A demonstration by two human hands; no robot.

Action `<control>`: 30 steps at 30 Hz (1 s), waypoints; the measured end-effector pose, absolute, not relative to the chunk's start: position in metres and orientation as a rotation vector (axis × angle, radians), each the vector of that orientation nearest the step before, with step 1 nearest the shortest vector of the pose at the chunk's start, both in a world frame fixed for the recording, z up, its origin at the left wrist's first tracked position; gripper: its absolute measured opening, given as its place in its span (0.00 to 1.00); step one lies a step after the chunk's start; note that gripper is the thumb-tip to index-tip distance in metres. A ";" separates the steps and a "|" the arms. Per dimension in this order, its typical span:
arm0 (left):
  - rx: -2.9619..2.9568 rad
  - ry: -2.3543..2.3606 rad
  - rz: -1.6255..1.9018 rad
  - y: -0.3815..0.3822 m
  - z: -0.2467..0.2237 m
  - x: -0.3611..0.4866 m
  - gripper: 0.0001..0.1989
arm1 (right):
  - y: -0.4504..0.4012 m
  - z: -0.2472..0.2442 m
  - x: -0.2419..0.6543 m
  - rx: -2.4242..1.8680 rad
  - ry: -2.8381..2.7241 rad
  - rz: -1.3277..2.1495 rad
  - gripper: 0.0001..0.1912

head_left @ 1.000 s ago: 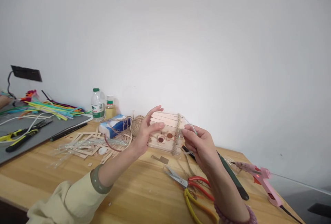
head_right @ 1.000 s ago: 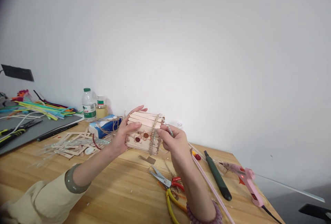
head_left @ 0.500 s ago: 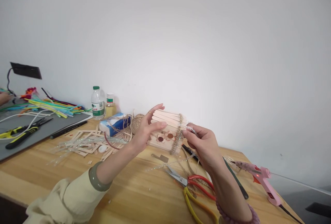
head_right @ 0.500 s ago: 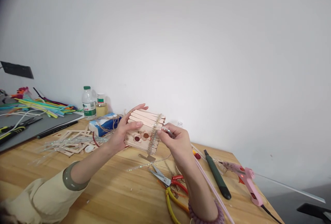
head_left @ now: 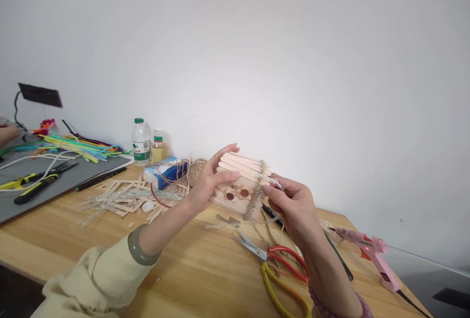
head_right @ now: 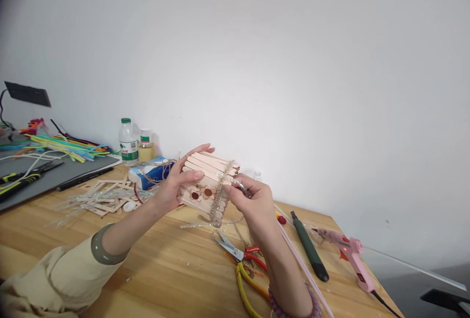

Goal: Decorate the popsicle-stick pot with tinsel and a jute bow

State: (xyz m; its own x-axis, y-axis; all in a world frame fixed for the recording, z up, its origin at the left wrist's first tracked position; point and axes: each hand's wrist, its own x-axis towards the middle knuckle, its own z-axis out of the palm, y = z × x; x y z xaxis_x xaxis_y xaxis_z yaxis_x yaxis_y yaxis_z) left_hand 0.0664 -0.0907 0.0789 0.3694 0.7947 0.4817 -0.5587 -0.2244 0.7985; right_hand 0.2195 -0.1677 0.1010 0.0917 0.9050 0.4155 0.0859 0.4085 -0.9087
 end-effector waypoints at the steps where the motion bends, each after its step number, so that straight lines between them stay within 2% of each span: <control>1: 1.280 0.245 1.275 -0.090 0.079 0.066 0.29 | -0.168 0.101 0.220 -0.982 -1.353 0.779 0.14; 15: 1.373 0.260 1.328 -0.090 0.079 0.065 0.29 | -0.167 0.098 0.222 -1.005 -1.417 0.738 0.11; 24: 1.460 0.361 1.441 -0.092 0.081 0.064 0.29 | -0.168 0.098 0.216 -1.066 -1.520 0.449 0.11; 30: 1.338 0.443 1.190 -0.078 0.086 0.053 0.31 | -0.172 0.102 0.242 -1.272 -1.519 0.417 0.14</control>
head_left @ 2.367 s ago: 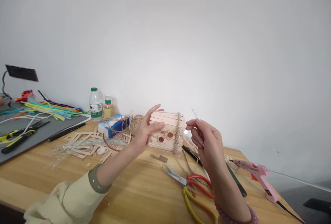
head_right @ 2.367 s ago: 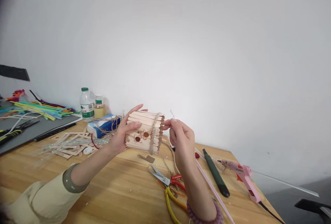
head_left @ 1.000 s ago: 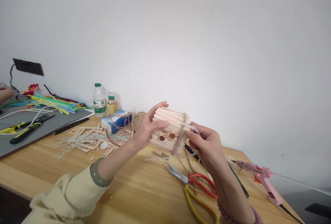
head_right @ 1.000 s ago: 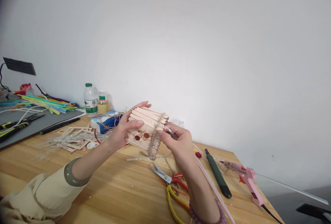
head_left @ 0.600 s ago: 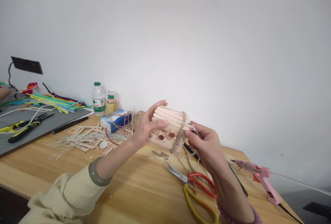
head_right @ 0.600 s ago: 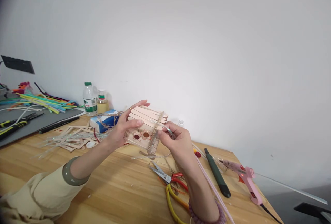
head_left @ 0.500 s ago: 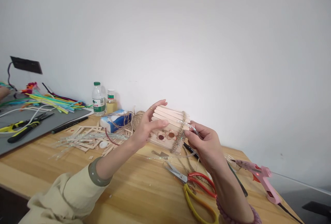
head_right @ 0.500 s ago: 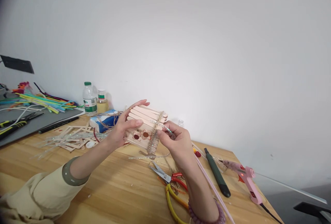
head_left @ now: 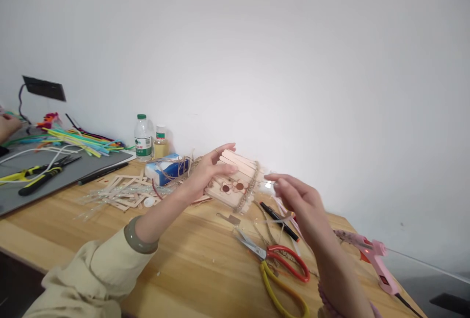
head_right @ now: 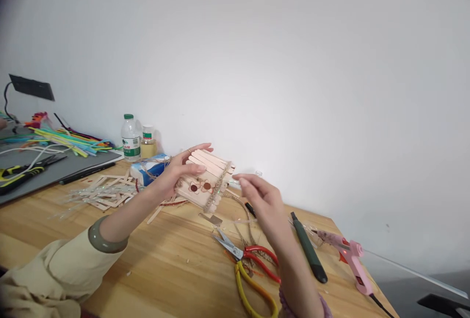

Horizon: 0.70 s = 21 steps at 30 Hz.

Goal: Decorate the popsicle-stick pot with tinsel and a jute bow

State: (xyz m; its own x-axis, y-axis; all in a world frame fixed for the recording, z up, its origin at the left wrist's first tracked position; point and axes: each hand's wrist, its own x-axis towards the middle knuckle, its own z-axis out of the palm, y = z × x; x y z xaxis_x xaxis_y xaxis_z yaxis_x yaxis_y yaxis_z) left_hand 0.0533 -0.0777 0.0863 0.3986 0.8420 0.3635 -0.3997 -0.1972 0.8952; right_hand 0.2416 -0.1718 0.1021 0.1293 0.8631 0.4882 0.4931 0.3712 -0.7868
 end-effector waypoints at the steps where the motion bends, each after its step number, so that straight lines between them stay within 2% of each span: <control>1: 1.329 0.455 1.101 -0.074 0.085 0.050 0.30 | -0.174 0.103 0.248 -1.285 -1.510 0.384 0.15; 4: 1.315 0.482 0.773 -0.063 0.075 0.040 0.29 | -0.178 0.103 0.259 -1.294 -1.600 0.451 0.14; 8: 1.296 0.485 0.435 -0.051 0.044 0.028 0.22 | -0.178 0.093 0.251 -1.222 -1.868 0.858 0.13; 10: 1.299 0.527 0.372 -0.048 0.026 0.023 0.18 | -0.177 0.084 0.241 -1.241 -1.947 0.922 0.14; 13: 1.408 0.542 0.312 -0.047 0.008 0.017 0.17 | -0.177 0.068 0.223 -1.288 -1.941 0.892 0.13; 21: 1.880 0.491 0.254 -0.049 0.010 0.014 0.21 | -0.192 0.021 0.189 -1.311 -1.847 0.980 0.09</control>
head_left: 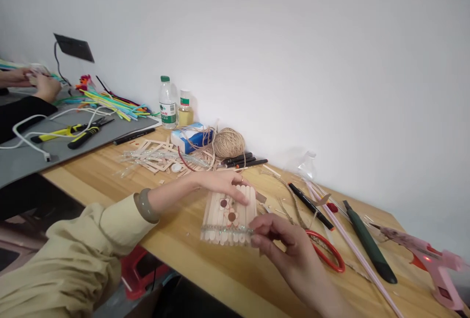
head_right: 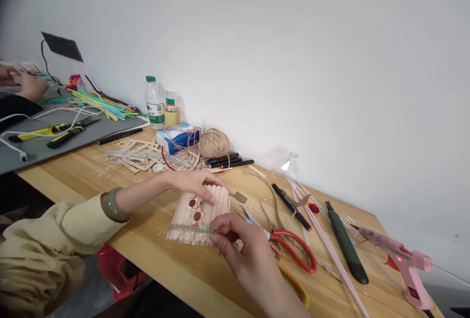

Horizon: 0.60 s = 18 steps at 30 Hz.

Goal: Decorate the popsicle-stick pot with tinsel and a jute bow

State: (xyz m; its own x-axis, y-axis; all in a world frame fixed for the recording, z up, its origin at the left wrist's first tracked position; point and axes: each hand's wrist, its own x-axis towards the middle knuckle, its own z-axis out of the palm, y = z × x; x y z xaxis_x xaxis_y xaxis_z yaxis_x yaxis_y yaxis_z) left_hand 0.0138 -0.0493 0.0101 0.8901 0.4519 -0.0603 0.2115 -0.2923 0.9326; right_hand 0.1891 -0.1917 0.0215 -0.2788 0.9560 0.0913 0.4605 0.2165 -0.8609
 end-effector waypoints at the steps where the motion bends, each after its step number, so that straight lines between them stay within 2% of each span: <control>1: 1.949 0.524 0.322 -0.051 0.010 0.014 0.22 | -0.192 0.018 0.188 -1.325 -1.834 0.984 0.09; 6: 2.265 0.589 0.875 -0.075 0.009 0.011 0.12 | -0.183 0.009 0.189 -1.381 -1.730 1.094 0.09; 12: 2.504 0.393 1.050 -0.101 0.001 -0.001 0.13 | -0.181 0.004 0.195 -1.334 -1.527 1.142 0.10; 15: 2.582 0.316 1.103 -0.115 -0.015 -0.002 0.09 | -0.188 0.001 0.197 -1.361 -1.492 1.130 0.10; 17: 2.535 0.526 1.248 -0.127 -0.027 0.000 0.06 | -0.192 -0.001 0.195 -1.403 -1.452 1.135 0.09; 18: 2.533 0.594 1.287 -0.133 -0.032 0.001 0.08 | -0.194 -0.001 0.194 -1.425 -1.423 1.130 0.09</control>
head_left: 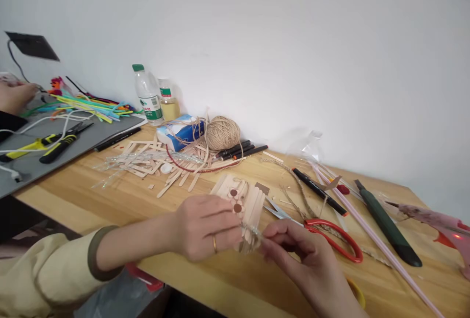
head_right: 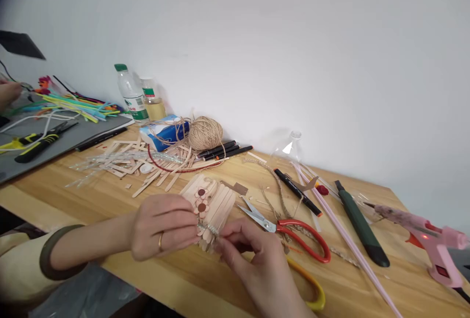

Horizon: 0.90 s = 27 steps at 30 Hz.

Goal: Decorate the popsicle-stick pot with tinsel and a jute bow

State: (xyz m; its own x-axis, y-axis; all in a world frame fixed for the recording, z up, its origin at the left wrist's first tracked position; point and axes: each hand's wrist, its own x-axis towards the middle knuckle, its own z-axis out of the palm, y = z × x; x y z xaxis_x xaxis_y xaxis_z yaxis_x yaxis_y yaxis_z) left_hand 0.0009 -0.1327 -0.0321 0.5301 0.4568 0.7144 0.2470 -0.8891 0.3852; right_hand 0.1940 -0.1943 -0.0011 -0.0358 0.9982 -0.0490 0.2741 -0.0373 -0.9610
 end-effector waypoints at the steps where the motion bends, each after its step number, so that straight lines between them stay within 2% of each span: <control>1: 2.547 0.619 1.303 -0.137 -0.036 0.002 0.10 | -0.196 -0.001 0.192 -1.443 -1.397 1.120 0.08; 4: 2.726 0.507 1.289 -0.136 -0.039 0.000 0.14 | -0.196 -0.002 0.189 -1.466 -1.365 1.108 0.07; 7: 2.897 0.203 0.999 -0.119 -0.036 -0.005 0.17 | -0.193 -0.003 0.190 -1.451 -1.361 1.144 0.08; 10: 2.875 0.136 0.672 -0.103 -0.037 -0.010 0.19 | -0.189 -0.005 0.191 -1.440 -1.356 1.188 0.07; 13: 2.846 0.152 0.599 -0.101 -0.039 -0.013 0.21 | -0.187 -0.008 0.192 -1.433 -1.370 1.211 0.07; 17: 2.843 0.132 0.750 -0.106 -0.036 -0.010 0.20 | -0.184 -0.010 0.191 -1.435 -1.385 1.227 0.08; 23: 2.926 0.054 1.261 -0.109 -0.031 -0.001 0.14 | -0.181 -0.007 0.189 -1.486 -1.357 1.282 0.04; 27: 2.840 0.241 1.282 -0.123 -0.034 0.002 0.18 | -0.180 -0.006 0.187 -1.497 -1.362 1.286 0.04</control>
